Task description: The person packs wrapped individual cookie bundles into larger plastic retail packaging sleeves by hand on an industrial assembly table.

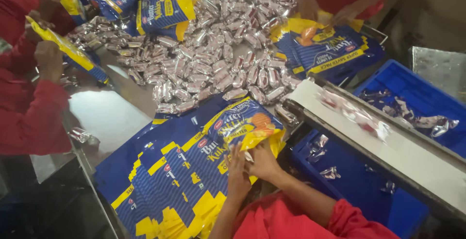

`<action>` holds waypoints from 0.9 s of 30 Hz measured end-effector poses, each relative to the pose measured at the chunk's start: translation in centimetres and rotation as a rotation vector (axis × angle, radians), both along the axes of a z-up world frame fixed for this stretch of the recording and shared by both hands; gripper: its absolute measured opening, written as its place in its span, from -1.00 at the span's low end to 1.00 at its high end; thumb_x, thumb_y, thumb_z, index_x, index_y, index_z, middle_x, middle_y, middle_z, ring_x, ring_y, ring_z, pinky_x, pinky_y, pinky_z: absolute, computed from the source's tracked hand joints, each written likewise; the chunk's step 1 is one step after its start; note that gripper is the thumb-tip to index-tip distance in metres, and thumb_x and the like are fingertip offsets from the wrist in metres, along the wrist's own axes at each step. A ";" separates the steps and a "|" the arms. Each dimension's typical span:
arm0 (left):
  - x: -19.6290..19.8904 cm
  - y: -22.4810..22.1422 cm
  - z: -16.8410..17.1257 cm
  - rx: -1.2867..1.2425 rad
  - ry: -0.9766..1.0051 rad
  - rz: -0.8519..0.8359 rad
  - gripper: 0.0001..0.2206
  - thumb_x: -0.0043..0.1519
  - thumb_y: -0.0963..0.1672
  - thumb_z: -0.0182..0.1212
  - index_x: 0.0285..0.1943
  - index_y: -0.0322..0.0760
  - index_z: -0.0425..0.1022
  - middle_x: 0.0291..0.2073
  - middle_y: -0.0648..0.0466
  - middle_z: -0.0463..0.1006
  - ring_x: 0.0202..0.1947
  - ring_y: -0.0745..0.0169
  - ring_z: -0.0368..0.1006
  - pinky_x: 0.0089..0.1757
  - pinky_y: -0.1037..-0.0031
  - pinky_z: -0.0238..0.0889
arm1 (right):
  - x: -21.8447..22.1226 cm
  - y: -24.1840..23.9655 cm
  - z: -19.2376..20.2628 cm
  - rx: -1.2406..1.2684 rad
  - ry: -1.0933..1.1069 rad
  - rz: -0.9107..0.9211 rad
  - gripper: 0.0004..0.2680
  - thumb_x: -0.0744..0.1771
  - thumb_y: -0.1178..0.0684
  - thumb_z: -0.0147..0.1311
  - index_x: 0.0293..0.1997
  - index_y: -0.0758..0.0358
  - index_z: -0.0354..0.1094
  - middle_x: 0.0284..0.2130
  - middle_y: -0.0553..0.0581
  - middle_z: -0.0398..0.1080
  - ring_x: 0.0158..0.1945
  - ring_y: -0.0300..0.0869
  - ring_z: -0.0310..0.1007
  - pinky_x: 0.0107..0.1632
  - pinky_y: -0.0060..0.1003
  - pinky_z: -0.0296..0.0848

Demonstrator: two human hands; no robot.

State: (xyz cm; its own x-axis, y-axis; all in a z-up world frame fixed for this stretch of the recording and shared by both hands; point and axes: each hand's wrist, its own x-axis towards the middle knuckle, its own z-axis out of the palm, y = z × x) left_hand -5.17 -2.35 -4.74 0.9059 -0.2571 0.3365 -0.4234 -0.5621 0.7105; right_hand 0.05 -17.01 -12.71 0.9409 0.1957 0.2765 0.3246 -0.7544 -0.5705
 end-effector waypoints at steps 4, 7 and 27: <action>-0.3 0.4 -1.2 -0.026 -0.146 -0.026 -0.38 0.01 -0.36 -0.03 0.35 -0.34 0.35 0.48 -0.12 0.19 0.56 -0.26 -0.20 0.39 -0.13 -0.50 | 1.3 2.6 0.1 -0.071 -0.008 0.039 -0.55 0.24 0.15 0.17 0.30 0.32 0.25 0.14 0.30 0.33 0.17 0.10 0.29 0.19 -0.06 0.27; -1.1 -1.3 -3.4 0.104 -0.106 -0.187 -0.43 0.01 -0.35 0.02 0.29 -0.32 0.44 0.45 -0.09 0.25 0.54 -0.19 -0.12 0.35 -0.20 -0.53 | 2.3 2.7 0.4 -0.105 0.023 0.066 -0.56 0.23 0.16 0.14 0.28 0.33 0.26 0.16 0.32 0.33 0.19 0.14 0.28 0.22 -0.04 0.25; 0.2 -0.5 -3.8 0.253 -0.122 -0.088 -0.34 -0.05 -0.35 -0.02 0.37 -0.44 0.25 0.46 -0.15 0.13 0.49 -0.20 -0.06 0.35 -0.20 -0.37 | -2.6 -9.9 12.2 0.023 -0.223 -0.221 -0.94 0.27 0.15 0.13 -0.43 0.25 0.39 -0.53 0.20 0.41 -0.45 0.06 0.49 -0.33 -0.06 0.48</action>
State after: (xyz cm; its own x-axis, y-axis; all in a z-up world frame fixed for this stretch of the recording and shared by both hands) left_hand -4.93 -2.81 -8.51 0.8335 -0.4222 0.3564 -0.5516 -0.6723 0.4937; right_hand -2.55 -26.90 -0.48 0.8758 -0.0154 0.4825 0.2729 -0.8086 -0.5212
